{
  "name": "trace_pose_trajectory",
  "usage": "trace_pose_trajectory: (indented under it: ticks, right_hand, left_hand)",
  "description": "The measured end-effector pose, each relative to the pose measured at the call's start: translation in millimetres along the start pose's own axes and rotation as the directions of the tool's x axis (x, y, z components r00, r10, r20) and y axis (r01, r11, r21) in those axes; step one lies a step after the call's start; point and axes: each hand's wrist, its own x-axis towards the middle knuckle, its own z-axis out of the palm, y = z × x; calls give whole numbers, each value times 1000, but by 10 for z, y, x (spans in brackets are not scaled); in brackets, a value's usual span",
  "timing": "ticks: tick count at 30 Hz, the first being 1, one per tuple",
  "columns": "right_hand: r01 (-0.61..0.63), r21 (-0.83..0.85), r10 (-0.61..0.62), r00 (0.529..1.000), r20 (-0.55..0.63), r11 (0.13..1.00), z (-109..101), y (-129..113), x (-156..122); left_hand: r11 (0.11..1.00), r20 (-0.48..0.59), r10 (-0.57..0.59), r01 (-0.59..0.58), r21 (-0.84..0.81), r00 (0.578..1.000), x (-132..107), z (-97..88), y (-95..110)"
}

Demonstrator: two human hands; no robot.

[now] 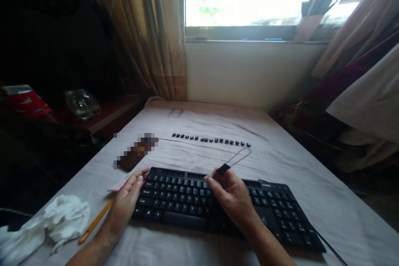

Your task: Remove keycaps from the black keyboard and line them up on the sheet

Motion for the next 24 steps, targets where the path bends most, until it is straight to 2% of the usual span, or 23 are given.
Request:
trace_pose_trajectory:
  ticks: [3,5,9,11,15,18,22,24]
  right_hand:
    - [-32,-20,31,998,-54,999,-50,8,5]
    - [-10,-64,4,995,-96,998,-76,24,34]
    - [169,-218,-203,969,-144,961,-75,60,72]
    - [293,-293,-333,938,-93,910,-68,61,60]
    - [511,-393,-539,841,46,764,-70,3,-29]
    - [598,-442,-603,784,150,668,-69,-48,-142]
    - [702,-458,-651,699,296,545,-38,-65,-287]
    - [729,-462,-664,670,332,505,-15,-67,-327]
  left_hand:
    - [998,19,7,-8,62,1000,-79,6,43]
    - [997,27,-1,-2,83,1000,-119,2,54]
    - [991,45,-63,57,121,997,-156,-36,37]
    - [988,49,-61,53,143,997,-155,-50,27]
    - [982,72,18,-31,186,997,-138,-43,57]
    - [976,53,106,-114,185,993,-127,-13,92]
    - [971,60,168,-175,164,984,-114,20,81]
    - [970,71,178,-188,156,981,-109,20,61]
